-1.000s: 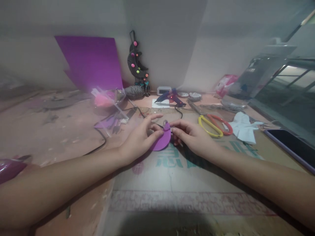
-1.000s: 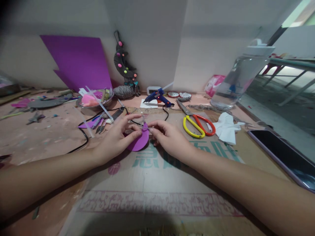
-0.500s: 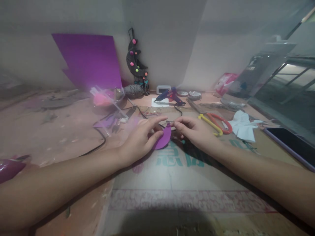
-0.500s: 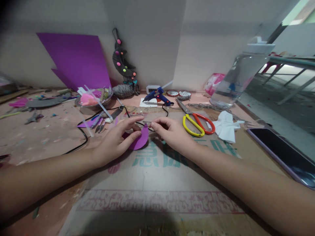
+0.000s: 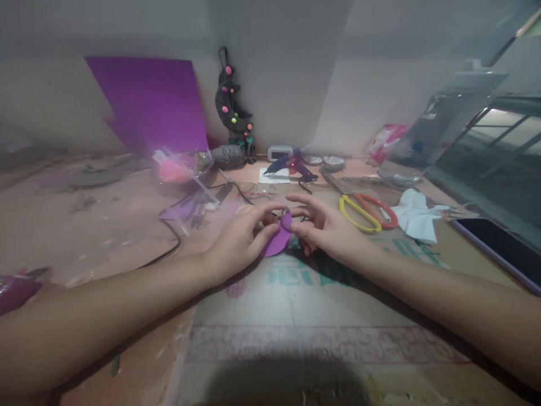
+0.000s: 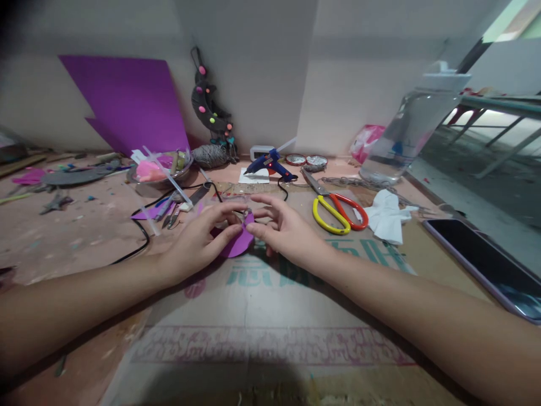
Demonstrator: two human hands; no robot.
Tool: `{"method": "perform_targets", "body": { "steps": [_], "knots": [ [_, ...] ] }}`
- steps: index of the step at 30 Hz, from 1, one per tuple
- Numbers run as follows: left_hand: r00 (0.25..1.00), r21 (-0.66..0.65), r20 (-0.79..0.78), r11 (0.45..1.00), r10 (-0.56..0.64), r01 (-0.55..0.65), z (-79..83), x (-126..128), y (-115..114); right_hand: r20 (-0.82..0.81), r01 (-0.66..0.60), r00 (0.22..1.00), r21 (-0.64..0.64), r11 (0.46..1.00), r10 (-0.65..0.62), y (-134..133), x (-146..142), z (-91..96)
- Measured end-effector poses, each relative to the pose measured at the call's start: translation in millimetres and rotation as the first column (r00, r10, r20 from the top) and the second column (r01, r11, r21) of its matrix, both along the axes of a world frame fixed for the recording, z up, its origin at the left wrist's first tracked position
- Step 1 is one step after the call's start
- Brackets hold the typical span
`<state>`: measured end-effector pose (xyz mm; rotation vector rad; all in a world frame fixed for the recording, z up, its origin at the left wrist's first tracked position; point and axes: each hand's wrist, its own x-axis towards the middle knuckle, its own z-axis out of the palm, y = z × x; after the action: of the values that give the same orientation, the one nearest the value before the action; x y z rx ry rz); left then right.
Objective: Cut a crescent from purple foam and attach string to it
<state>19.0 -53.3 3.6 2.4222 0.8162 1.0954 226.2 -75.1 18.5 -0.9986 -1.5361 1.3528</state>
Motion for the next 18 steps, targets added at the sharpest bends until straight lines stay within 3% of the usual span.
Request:
{"method": "perform_targets", "body": {
  "steps": [4, 9, 18],
  "knots": [
    [1.000, 0.043, -0.027, 0.999, 0.011, -0.010, 1.8, -0.1, -1.4, 0.009, -0.038, 0.999, -0.040, 0.998, 0.039, -1.4, -0.6, -2.4],
    [0.998, 0.045, -0.062, 0.999, 0.013, -0.010, 5.0, -0.1, -3.5, 0.135, 0.017, 0.991, 0.071, 0.997, -0.026, 0.8, 4.8, -1.7],
    [0.999, 0.072, -0.042, 0.997, -0.005, 0.008, 3.0, -1.0, -2.3, 0.153, 0.092, 0.982, 0.124, 0.988, -0.110, 6.3, 6.9, -3.3]
  ]
}}
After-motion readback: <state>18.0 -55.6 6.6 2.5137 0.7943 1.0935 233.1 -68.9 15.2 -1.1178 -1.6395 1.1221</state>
